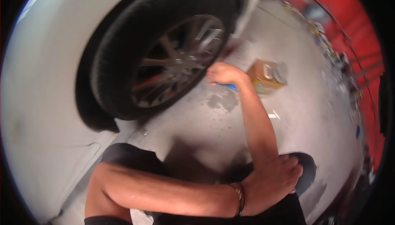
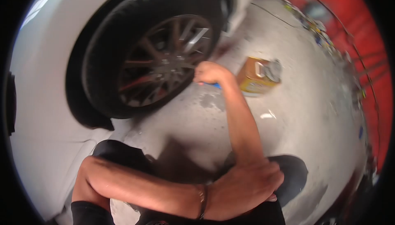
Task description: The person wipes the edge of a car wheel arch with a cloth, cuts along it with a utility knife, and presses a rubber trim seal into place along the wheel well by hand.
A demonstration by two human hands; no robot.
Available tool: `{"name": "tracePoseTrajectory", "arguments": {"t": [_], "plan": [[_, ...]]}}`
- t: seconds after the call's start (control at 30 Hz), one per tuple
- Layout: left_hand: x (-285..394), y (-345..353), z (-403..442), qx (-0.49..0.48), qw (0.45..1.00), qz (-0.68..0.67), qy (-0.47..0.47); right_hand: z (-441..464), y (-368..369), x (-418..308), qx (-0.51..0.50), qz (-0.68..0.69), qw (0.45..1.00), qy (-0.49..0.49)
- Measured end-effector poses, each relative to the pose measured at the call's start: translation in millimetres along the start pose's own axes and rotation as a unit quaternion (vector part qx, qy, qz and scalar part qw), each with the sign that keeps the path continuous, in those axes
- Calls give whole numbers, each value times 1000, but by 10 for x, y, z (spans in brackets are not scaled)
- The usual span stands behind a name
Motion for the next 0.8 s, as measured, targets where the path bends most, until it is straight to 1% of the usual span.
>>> {"name": "tracePoseTrajectory", "arguments": {"t": [0.03,0.07,0.1,0.13,0.17,0.2,0.23,0.27,0.3,0.33,0.37,0.4,0.47,0.5,0.53,0.57,0.6,0.63,0.67,0.73,0.8], "plan": [[90,-80,17,-18,1000,-16,20,4,-28,-50,-36,-55,998,7],[159,-164,30,22,999,45,18,7,-78,-152,-72,-109,991,12],[218,-223,32,63,993,104,13,26,-120,-233,-100,-157,981,51],[249,-260,43,51,994,93,27,38,-159,-294,-132,-205,966,84],[274,-318,53,68,997,17,40,37,-169,-333,-126,-203,966,96],[276,-386,63,88,993,-57,49,66,-186,-390,-146,-298,940,72],[279,-413,32,68,984,-159,35,60,-257,-441,-162,-396,903,45],[303,-500,-13,69,985,-153,42,8,-309,-514,-155,-402,901,46],[310,-598,-61,-20,952,-294,-85,-48,-343,-608,-162,-421,892,41],[291,-677,-110,-106,876,-421,-212,-87,-378,-696,-172,-438,882,35],[147,-693,-151,-202,886,-374,-185,-51,-371,-689,-182,-429,884,46],[98,-706,-177,-200,888,-371,-186,-16,-332,-688,-179,-430,884,42],[13,-672,-253,-290,814,-445,-234,43,-224,-650,-143,-408,900,52],[-124,-726,-286,-296,810,-446,-238,155,-172,-695,-189,-415,887,71],[-289,-808,-336,-318,848,-380,-187,205,-41,-689,-242,-412,874,90],[-398,-819,-421,-344,871,-323,-137,21,208,-532,-258,-384,881,96],[-305,-826,-562,-173,917,-343,-105,-189,496,-392,-257,-334,901,100],[-135,-765,-517,-116,832,-529,-121,-481,839,-246,-259,-277,918,112],[-1,-611,-482,-48,705,-690,-153,-923,1264,-142,-262,-212,932,132],[-51,-140,-518,-102,622,-746,-213,-1637,1935,-33,-268,-100,943,172],[-41,254,-531,-147,547,-793,-224,-2123,2031,-82,-263,-38,942,206]]}}
Point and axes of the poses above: each hand's wrist, its own z-axis towards the middle knuckle, its own y-axis out of the palm, x = y × z, the point moved 1 cm from there along z, towards the middle knuckle, and after that the axes turned 5 degrees about -y, right-handed, at the moved point
